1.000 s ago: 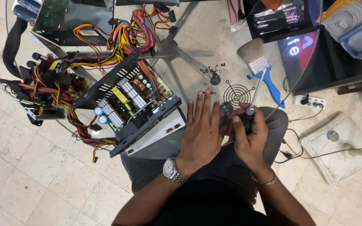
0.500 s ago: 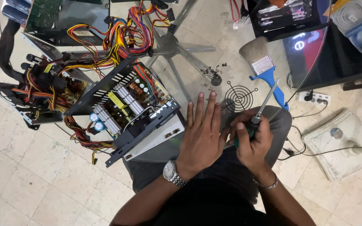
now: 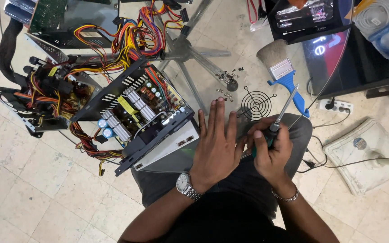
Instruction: The person uses a screwdriver to remove screws from a computer power supply unit, then uses a brush to clean dust from its internal components and exterior casing. The person then reassembles the unit by placing the cover back on and securing it with screws.
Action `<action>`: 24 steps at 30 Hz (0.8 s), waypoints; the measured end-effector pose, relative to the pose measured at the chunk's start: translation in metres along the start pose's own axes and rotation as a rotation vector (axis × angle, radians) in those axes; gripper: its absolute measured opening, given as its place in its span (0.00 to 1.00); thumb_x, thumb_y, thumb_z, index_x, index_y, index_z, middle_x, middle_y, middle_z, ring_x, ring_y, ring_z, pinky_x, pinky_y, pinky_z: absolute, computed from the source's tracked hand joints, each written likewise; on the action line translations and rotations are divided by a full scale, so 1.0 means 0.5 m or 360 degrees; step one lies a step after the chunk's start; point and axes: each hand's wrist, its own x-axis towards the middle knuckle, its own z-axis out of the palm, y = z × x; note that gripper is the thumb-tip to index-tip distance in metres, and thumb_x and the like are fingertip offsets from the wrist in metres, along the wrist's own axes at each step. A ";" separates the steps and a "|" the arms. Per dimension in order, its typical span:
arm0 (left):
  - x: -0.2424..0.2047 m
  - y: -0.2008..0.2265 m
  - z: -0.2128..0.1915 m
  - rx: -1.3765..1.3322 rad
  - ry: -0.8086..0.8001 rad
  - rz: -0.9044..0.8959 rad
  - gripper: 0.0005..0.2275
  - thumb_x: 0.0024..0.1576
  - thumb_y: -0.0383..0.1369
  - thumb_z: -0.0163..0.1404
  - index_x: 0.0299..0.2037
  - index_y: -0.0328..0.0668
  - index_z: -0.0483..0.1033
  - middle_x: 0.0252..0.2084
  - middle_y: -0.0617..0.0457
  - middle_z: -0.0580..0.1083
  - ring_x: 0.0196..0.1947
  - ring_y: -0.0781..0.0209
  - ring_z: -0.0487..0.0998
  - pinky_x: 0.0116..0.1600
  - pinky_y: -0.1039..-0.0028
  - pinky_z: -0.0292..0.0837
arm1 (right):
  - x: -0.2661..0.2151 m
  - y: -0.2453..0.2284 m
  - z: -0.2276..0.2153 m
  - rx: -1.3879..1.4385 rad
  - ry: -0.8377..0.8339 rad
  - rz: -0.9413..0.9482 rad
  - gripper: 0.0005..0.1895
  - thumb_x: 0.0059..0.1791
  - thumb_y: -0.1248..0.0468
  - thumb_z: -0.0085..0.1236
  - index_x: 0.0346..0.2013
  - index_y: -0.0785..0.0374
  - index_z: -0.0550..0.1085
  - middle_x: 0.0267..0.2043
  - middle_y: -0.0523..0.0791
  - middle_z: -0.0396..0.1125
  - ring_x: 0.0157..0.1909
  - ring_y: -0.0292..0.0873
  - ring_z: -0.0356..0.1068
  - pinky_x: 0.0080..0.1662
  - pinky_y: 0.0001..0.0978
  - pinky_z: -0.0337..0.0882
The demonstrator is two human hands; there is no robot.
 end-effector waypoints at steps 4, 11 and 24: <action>-0.002 0.003 0.003 0.0015 0.0030 -0.0011 0.24 0.65 0.40 0.45 0.64 0.26 0.65 0.73 0.22 0.50 0.76 0.26 0.49 0.74 0.29 0.38 | -0.001 -0.003 -0.006 -0.0003 -0.0024 -0.0005 0.09 0.56 0.74 0.47 0.49 0.81 0.66 0.29 0.58 0.69 0.18 0.44 0.69 0.24 0.39 0.75; -0.006 -0.007 0.000 0.0016 0.0059 0.0025 0.28 0.55 0.36 0.52 0.65 0.25 0.65 0.73 0.21 0.52 0.76 0.26 0.50 0.74 0.29 0.39 | -0.012 0.007 -0.009 -0.0103 -0.0039 0.0008 0.12 0.56 0.73 0.49 0.51 0.81 0.66 0.31 0.59 0.70 0.19 0.47 0.70 0.24 0.40 0.73; -0.011 -0.001 0.001 0.0019 0.0188 0.0060 0.25 0.57 0.36 0.51 0.62 0.25 0.67 0.70 0.20 0.57 0.74 0.24 0.55 0.73 0.28 0.45 | -0.018 0.008 -0.006 -0.0130 -0.0014 -0.0059 0.14 0.56 0.73 0.52 0.53 0.82 0.66 0.32 0.60 0.70 0.21 0.47 0.70 0.27 0.40 0.72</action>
